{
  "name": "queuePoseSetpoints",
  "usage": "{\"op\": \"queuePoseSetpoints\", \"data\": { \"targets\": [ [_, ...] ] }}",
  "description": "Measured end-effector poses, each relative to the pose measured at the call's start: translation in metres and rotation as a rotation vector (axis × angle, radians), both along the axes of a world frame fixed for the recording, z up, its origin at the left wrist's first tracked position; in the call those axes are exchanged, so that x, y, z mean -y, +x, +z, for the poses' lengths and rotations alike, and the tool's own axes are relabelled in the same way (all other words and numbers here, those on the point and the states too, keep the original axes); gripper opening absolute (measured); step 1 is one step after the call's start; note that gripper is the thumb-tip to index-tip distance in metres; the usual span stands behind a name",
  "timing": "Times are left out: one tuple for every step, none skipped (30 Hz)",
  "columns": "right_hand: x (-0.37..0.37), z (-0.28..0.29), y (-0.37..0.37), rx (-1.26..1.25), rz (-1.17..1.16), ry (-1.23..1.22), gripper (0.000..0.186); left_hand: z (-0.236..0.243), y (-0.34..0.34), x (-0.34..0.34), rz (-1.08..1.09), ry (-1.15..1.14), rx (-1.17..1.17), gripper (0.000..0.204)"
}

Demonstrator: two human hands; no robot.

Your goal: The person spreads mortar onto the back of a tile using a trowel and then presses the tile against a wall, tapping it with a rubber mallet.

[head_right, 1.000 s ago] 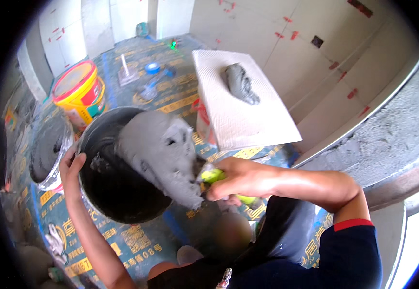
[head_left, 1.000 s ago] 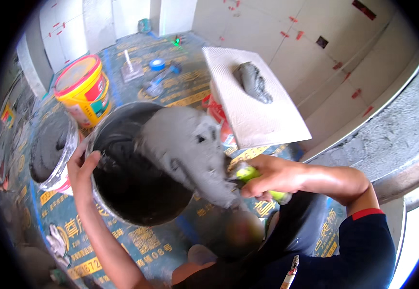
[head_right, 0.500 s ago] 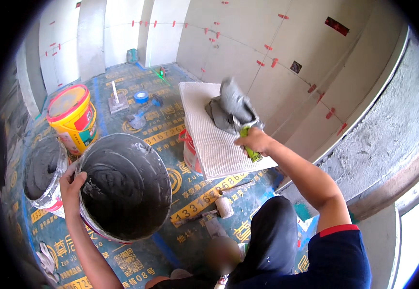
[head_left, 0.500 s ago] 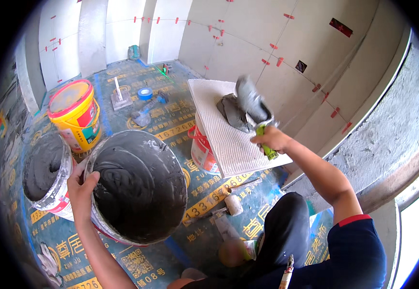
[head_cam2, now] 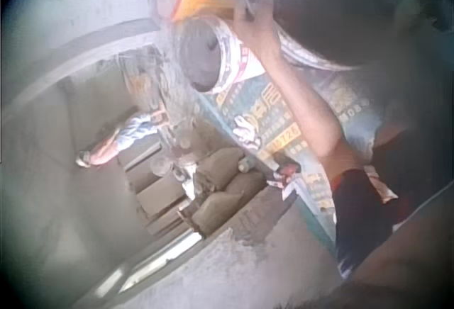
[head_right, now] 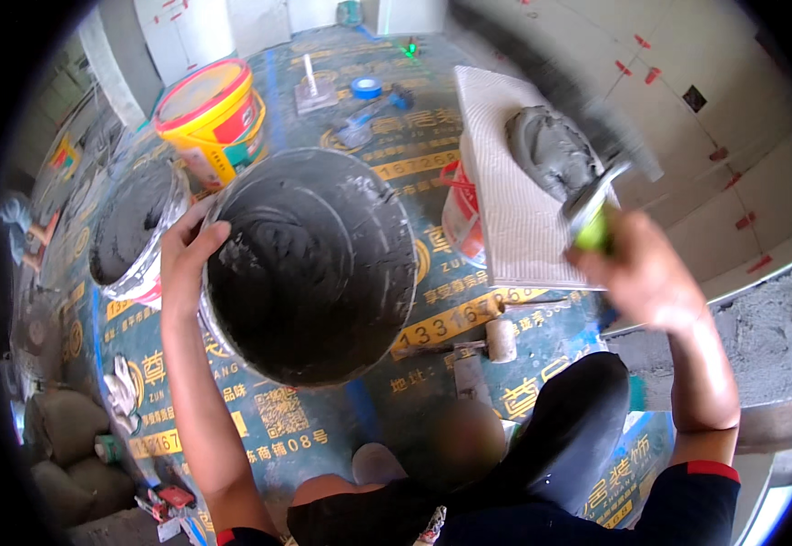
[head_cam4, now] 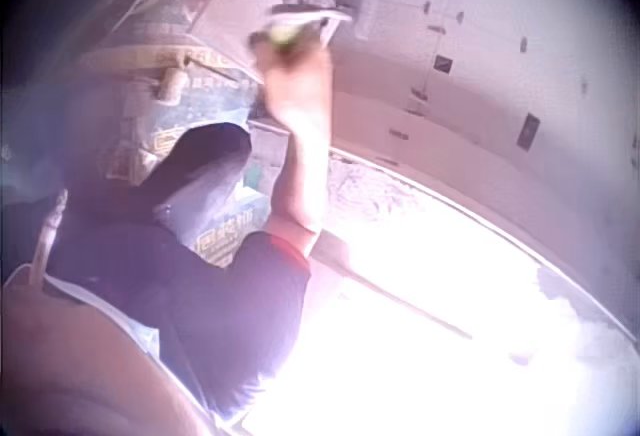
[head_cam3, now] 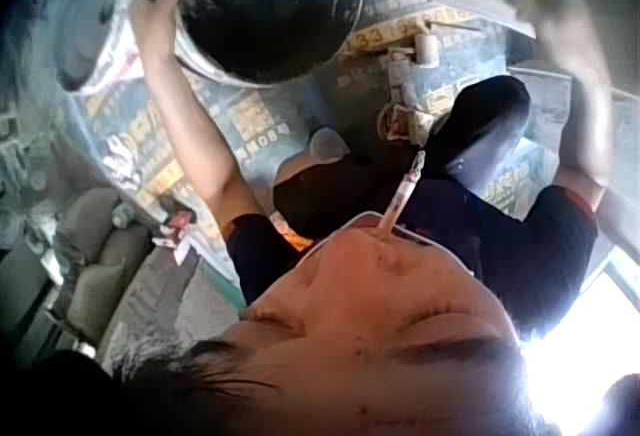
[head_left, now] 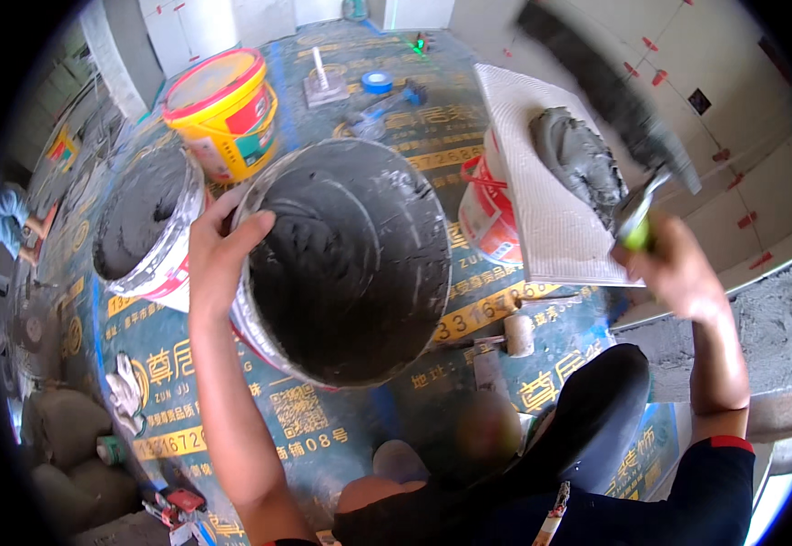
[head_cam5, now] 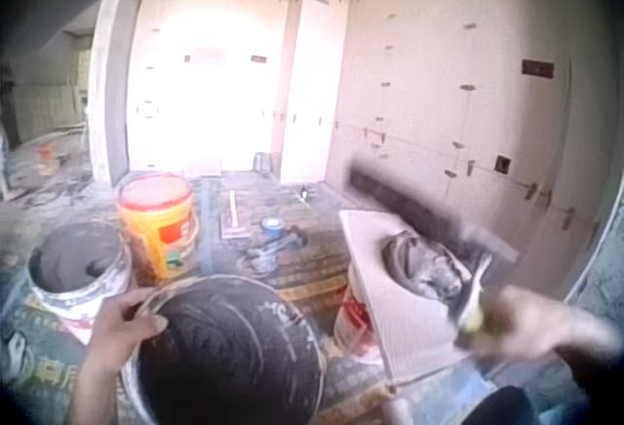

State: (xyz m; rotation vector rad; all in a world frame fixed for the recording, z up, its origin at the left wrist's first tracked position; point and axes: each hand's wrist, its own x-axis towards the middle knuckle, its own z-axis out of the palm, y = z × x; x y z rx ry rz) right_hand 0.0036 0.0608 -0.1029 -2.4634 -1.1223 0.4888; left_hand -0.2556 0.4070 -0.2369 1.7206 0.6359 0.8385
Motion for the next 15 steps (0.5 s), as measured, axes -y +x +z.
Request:
{"op": "queuePoseSetpoints", "data": {
  "targets": [
    [-0.014,-0.007,-0.022,-0.026,0.160,-0.073,0.026,-0.001,-0.003,-0.001,0.002,-0.019,0.021,0.048],
    [-0.021,-0.032,-0.022,0.036,0.379,-0.153,0.027,0.000,-0.004,0.001,-0.007,-0.036,0.050,0.048],
    [-0.041,-0.049,-0.039,0.106,0.476,-0.169,0.025,0.001,-0.007,0.003,0.001,-0.035,0.034,0.048],
    [-0.060,-0.064,-0.050,0.147,0.562,-0.263,0.026,0.003,-0.002,0.005,-0.005,-0.033,0.047,0.048],
    [-0.082,-0.083,-0.061,0.190,0.659,-0.305,0.026,0.006,0.000,0.008,-0.009,-0.024,0.047,0.049],
    [-0.111,-0.102,-0.067,0.323,0.781,-0.357,0.024,0.004,0.002,0.010,-0.023,-0.024,0.036,0.049],
    [-0.140,-0.121,-0.074,0.467,0.906,-0.392,0.023,0.002,0.001,0.011,-0.034,-0.036,0.039,0.048],
    [-0.170,-0.139,-0.083,0.610,1.030,-0.406,0.025,0.002,-0.002,0.012,-0.040,-0.047,0.039,0.048],
    [-0.202,-0.157,-0.093,0.644,0.937,-0.355,0.021,0.000,-0.004,0.015,-0.043,-0.048,0.024,0.048],
    [-0.238,-0.174,-0.098,0.635,0.805,-0.367,0.023,-0.001,-0.003,0.019,-0.057,-0.047,0.033,0.049],
    [-0.271,-0.194,-0.095,0.630,0.669,-0.389,0.026,-0.005,0.005,0.024,-0.077,-0.052,0.052,0.050],
    [-0.300,-0.224,-0.082,0.696,0.634,-0.411,0.029,-0.003,0.017,0.032,-0.095,-0.059,0.062,0.050],
    [-0.307,-0.243,-0.079,0.717,0.625,-0.427,0.031,-0.004,0.020,0.039,-0.133,-0.035,0.082,0.052],
    [-0.316,-0.250,-0.091,0.736,0.634,-0.425,0.033,-0.001,0.014,0.042,-0.158,0.000,0.089,0.054],
    [-0.312,-0.259,-0.098,0.713,0.693,-0.381,0.033,0.006,0.008,0.044,-0.183,-0.048,0.113,0.058]
  ]
}}
